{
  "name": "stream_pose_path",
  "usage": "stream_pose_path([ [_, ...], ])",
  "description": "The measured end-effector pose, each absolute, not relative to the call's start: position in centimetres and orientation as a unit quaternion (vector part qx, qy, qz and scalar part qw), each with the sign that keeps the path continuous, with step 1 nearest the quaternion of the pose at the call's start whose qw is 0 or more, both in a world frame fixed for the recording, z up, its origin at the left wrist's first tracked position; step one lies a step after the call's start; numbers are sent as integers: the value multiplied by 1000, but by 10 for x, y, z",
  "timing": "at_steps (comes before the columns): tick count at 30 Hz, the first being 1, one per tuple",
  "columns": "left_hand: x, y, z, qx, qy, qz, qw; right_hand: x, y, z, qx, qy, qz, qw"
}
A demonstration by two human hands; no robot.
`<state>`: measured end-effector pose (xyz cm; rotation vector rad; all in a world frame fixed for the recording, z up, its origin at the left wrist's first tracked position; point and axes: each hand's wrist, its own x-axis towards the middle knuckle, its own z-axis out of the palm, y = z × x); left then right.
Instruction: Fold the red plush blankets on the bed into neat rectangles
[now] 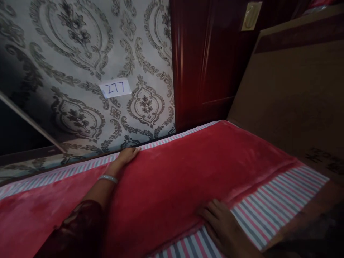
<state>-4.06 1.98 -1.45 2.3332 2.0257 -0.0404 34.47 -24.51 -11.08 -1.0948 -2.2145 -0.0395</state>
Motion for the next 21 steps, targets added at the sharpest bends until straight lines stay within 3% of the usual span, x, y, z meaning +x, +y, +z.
stream_pose_path([
  [9,-2,24,-33,737,674,-6,-42,341,-249,-108,-447,-836,27,316],
  [15,6,11,-15,754,655,-8,-46,347,-246,-105,-431,-841,19,326],
  [18,17,-23,-8,791,606,27,-78,350,-245,-101,-433,-838,3,331],
  [21,30,-92,-8,848,529,36,-25,352,-244,-96,-450,-832,-15,324],
])
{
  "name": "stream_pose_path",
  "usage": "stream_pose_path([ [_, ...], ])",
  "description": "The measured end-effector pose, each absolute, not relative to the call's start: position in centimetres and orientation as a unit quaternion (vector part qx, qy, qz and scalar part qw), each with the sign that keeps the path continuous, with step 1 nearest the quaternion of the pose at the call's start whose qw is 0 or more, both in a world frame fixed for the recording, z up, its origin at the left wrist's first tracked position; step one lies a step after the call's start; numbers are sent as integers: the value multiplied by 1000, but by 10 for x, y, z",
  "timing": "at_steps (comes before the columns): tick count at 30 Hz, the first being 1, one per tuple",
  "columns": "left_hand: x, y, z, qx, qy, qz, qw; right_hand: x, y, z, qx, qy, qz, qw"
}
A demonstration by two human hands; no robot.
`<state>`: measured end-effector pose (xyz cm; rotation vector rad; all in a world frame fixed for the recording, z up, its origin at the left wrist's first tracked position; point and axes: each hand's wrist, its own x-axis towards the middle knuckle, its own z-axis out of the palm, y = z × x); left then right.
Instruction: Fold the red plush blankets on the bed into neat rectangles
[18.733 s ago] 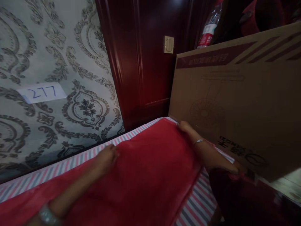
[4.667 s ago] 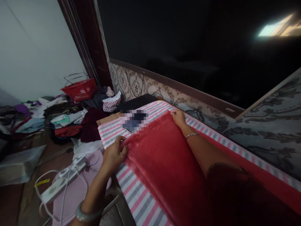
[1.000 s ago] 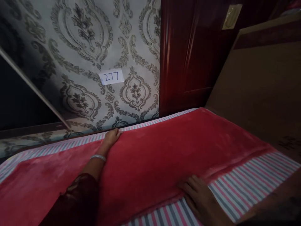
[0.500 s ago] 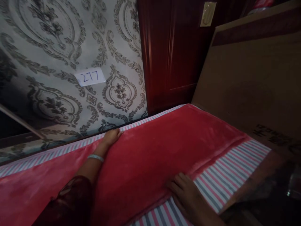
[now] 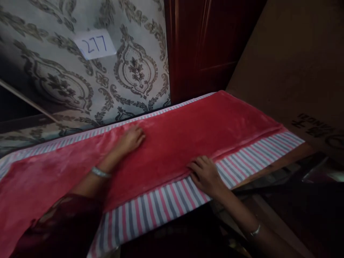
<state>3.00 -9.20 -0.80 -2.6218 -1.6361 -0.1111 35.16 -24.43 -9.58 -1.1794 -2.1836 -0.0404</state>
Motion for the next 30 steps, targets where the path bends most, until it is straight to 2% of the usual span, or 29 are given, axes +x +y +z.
stream_pose_path([
  [4,36,-208,-24,-894,-437,-79,-59,354,-245,-94,-454,-833,-12,317],
  [8,31,-277,-53,-898,-424,-117,30,356,-240,-94,-450,-833,-4,322],
  [14,18,-290,-74,-857,-461,-145,180,357,-224,-86,-439,-813,15,383],
  [18,-2,-297,-78,-836,-433,-219,256,360,-222,-89,-417,-820,18,393],
  [21,-16,-304,-79,-836,-410,-247,270,364,-224,-94,-400,-828,21,392],
  [26,-19,-308,-73,-853,-389,-189,292,367,-226,-99,-393,-835,20,385],
  [30,-15,-310,-67,-840,-405,-192,304,370,-226,-102,-395,-841,4,371],
])
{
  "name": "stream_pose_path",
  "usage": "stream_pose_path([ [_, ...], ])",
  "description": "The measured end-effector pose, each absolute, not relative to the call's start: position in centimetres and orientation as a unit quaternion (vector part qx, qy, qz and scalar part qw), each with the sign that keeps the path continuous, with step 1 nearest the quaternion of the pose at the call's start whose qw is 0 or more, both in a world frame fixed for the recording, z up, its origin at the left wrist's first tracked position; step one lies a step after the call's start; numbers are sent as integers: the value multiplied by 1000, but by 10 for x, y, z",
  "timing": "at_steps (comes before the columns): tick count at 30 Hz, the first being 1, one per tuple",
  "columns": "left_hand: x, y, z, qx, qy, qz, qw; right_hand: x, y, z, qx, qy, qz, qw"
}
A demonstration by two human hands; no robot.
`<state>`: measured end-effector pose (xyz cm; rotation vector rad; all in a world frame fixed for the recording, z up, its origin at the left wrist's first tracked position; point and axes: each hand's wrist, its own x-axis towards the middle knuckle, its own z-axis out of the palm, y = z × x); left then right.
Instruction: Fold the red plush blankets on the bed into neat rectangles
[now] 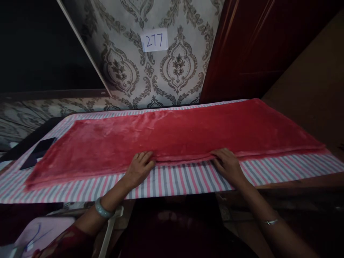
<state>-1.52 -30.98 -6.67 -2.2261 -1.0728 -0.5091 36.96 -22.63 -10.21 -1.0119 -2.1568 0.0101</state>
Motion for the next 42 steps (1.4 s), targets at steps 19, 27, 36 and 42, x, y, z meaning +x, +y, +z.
stream_pose_path([
  [19,-37,-301,-77,-833,-366,-325,258,391,-231,-87,-559,-788,-99,239],
  [27,-31,-301,-67,-824,-351,-321,307,427,-210,-89,-593,-779,-108,174],
  [36,-21,-304,-75,-850,-381,-266,249,455,-212,-119,-538,-796,-121,248],
  [42,-11,-320,-72,-835,-434,-256,222,430,-224,-120,-540,-782,-175,257],
])
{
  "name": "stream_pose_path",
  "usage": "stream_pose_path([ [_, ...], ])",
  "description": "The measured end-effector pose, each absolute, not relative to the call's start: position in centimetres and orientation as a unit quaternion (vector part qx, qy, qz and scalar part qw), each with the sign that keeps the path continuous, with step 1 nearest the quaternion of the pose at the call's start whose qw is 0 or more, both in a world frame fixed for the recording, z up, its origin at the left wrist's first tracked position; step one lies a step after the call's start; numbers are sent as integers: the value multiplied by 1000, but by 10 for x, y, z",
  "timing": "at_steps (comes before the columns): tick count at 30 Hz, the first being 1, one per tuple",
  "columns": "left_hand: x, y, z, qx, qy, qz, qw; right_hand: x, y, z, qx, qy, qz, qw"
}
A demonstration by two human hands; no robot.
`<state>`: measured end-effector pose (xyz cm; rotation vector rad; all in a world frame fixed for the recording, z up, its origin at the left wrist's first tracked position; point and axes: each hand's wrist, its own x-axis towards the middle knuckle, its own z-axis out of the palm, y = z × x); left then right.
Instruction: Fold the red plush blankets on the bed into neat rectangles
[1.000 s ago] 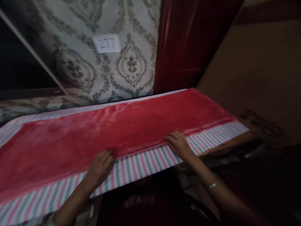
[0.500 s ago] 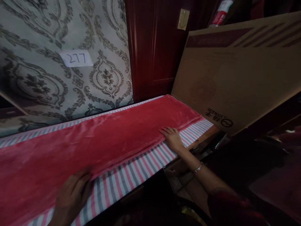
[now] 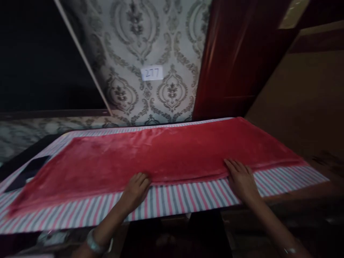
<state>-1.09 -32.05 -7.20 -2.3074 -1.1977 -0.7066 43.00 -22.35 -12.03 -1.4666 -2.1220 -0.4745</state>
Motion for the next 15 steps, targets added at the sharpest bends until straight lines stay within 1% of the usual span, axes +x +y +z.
stream_pose_path([
  [3,-7,-325,-72,-818,-456,-272,222,374,-244,-116,-489,-815,-147,275],
  [7,-5,-327,-76,-813,-471,-272,210,272,-274,-108,-363,-883,-59,293],
  [10,-5,-326,-80,-810,-485,-262,201,205,-280,-101,-305,-906,-1,295],
  [15,-7,-333,-86,-803,-515,-240,181,158,-266,-108,-256,-916,33,307],
])
